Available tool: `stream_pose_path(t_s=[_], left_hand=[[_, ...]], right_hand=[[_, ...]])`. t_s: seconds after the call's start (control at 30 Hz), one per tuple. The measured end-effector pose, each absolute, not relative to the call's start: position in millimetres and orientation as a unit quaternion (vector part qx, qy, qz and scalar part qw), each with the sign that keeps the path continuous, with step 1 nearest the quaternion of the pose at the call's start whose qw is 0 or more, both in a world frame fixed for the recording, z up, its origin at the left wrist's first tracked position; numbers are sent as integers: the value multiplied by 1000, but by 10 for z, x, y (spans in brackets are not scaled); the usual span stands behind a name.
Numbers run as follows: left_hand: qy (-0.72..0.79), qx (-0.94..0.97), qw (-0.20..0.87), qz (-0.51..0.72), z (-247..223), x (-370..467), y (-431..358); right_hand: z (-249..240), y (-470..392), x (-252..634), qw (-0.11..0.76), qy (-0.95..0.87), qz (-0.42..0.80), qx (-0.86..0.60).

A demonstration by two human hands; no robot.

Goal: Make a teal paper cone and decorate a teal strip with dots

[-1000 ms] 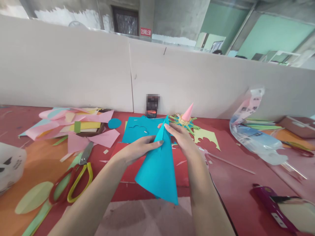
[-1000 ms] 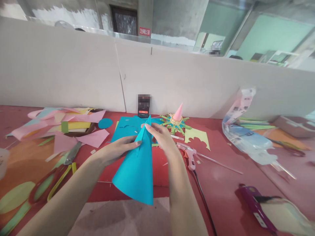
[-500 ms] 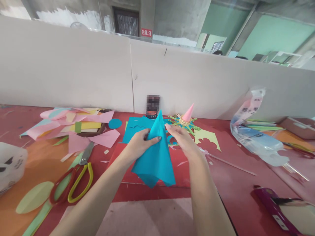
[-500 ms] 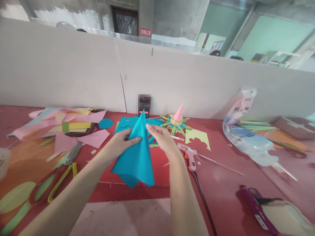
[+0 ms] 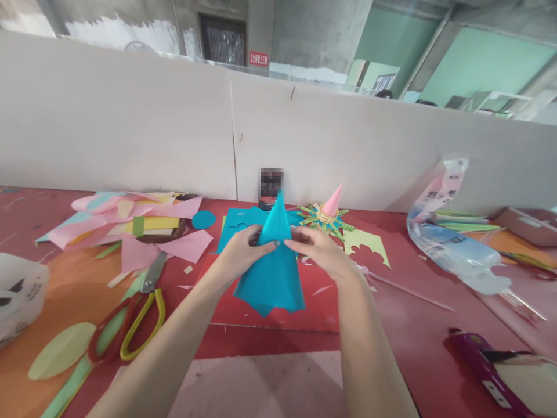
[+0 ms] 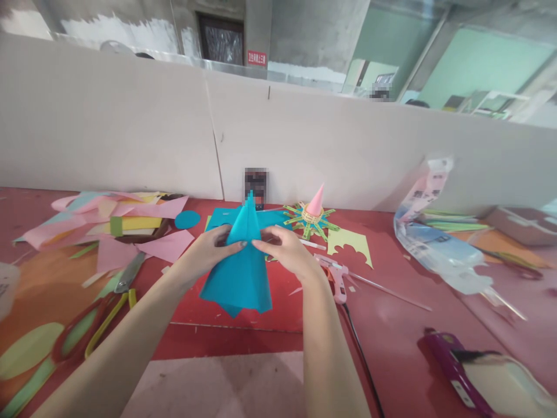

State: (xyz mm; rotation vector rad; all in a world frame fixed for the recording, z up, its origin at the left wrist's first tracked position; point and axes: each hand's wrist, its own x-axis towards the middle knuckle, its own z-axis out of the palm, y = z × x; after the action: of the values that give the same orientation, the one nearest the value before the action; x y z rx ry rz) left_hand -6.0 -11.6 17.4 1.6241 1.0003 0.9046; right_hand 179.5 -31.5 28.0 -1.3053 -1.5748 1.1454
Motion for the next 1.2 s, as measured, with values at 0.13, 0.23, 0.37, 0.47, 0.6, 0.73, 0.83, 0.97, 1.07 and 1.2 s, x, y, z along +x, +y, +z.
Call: stream_pose_path(t_s=[0.13,0.23,0.37,0.47,0.6,0.73,0.83,0.97,1.07,1.2], left_hand=[[406,666,503,373,162,-85,-102],[415,669,489,375,181,-90,-105],[441,665,470,378,213,-104,-101],[442,653,479,386,210,-110,-87],[444,623,489,418,191,-89,-70],[459,572,521,437,173,-67,-53],[451,557,543,437,156,-65,-46],[440,566,544,436,152,-54,-58],[438,577,535,435,152,-38,-66],[437,584,512,453,128,-27,-59]], right_hand=[[291,-325,1787,388,-609,448,-527],[300,-331,1797,389,-607,446,-530],[258,-298,1869,404,-603,439,-530],[193,-241,1932,437,-584,443,-522],[124,-181,1942,465,-596,377,-536],[151,-189,1878,476,-616,282,-561],[227,-234,1826,482,-608,293,-559],[334,-311,1772,480,-622,265,-559],[377,-367,1730,459,-634,280,-556],[377,-410,1653,420,-639,324,-556]])
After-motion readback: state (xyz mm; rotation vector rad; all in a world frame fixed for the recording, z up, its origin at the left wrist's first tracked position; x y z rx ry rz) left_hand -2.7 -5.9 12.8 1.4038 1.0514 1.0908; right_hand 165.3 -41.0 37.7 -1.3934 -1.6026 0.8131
